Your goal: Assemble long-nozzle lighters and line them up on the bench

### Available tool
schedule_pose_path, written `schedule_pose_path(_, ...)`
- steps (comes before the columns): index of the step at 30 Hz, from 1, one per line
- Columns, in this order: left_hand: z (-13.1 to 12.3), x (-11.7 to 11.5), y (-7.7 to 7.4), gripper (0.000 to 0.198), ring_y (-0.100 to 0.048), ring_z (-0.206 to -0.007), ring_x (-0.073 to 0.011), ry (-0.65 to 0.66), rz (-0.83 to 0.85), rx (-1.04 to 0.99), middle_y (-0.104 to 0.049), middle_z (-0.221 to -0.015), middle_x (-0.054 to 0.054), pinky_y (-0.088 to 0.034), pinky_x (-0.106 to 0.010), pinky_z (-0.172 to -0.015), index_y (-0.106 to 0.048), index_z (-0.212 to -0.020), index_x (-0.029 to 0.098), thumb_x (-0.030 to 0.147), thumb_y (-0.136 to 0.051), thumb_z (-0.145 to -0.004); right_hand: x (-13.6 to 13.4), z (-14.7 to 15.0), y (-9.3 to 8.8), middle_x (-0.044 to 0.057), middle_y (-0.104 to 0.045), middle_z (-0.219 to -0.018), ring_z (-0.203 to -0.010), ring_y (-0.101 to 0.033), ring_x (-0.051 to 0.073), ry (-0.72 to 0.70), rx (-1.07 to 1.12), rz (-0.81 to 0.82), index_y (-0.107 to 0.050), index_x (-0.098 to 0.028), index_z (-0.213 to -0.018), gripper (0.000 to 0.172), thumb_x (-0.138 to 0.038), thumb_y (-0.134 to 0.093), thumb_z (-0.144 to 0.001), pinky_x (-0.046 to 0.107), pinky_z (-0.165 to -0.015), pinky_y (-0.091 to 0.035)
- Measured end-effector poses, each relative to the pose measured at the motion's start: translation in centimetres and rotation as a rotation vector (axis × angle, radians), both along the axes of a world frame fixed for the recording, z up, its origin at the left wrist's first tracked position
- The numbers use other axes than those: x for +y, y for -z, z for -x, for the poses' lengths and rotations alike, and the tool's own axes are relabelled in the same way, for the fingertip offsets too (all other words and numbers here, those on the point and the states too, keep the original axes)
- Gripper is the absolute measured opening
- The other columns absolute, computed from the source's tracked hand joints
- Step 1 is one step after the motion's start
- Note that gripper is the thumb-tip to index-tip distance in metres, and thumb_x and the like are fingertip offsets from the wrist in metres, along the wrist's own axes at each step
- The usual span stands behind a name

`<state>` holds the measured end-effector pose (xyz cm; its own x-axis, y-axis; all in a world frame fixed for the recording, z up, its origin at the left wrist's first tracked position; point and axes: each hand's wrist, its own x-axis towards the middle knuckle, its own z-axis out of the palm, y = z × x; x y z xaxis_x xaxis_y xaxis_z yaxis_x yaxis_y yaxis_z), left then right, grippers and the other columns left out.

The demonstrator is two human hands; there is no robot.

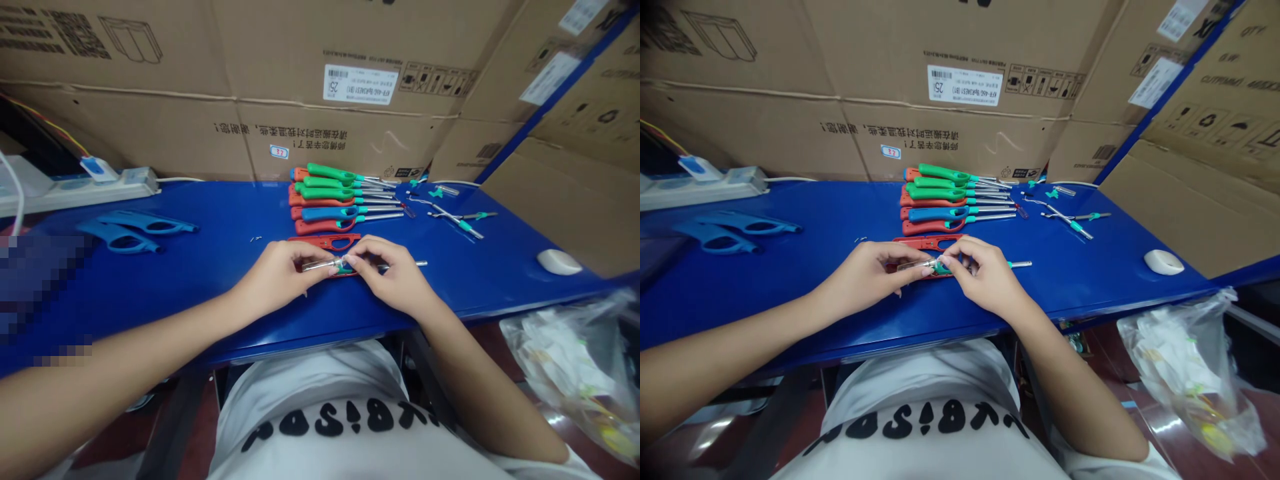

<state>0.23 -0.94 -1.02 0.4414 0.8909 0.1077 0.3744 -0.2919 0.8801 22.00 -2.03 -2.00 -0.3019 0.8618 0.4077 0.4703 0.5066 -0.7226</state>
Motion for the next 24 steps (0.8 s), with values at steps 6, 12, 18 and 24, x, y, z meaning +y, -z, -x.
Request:
schedule_pose_path(6,-0.3,0.2,0.9,0.031,-0.065,-0.072,-0.0172,-0.017,0.048,-0.071,-0.080,-0.090,-0.007,-0.047,-0.024,-0.057,-0.082,-0.099,0.017,0.043,-0.076,-0.083,0.2,0.2,0.3,0.004,-0.069,-0.081,-0.070,-0.057,0.014,0.007,0.018,0.068,-0.070,-0.018,-0.083,0.016,-0.027,-0.062,-0.094,0.026,-0.059,-0.042)
schedule_pose_path(12,-0.6,0.2,1.5,0.032,-0.062,-0.065,-0.0168,-0.056,0.120,-0.117,-0.079,-0.084,-0.008,-0.044,-0.026,-0.057,-0.082,-0.097,0.015,0.042,-0.078,-0.079,0.4,0.3,0.4,0.004,-0.071,-0.077,-0.066,-0.058,0.014,0.012,0.013,0.092,-0.071,-0.017,-0.081,0.017,-0.027,-0.063,-0.092,0.026,-0.059,-0.042)
schedule_pose_path(18,-0.5,0.2,1.8,0.031,-0.061,-0.063,-0.0162,-0.056,0.122,-0.113,-0.079,-0.082,-0.008,-0.043,-0.025,-0.054,-0.083,-0.096,0.015,0.041,-0.078,-0.080,0.7,0.5,0.7,0.003,-0.069,-0.071,-0.058,-0.051,0.012,0.016,-0.007,0.074,-0.072,-0.016,-0.079,0.016,-0.025,-0.064,-0.090,0.026,-0.055,-0.039)
schedule_pose_path(24,-0.6,0.4,1.5,0.034,-0.054,-0.055,-0.0121,-0.085,0.167,-0.104,-0.077,-0.077,-0.007,-0.040,-0.023,-0.048,-0.081,-0.097,0.013,0.041,-0.080,-0.077,0.8,0.6,0.9,0.003,-0.069,-0.072,-0.056,-0.050,0.011,0.033,0.002,0.087,-0.071,-0.016,-0.081,0.018,-0.029,-0.062,-0.091,0.024,-0.053,-0.039)
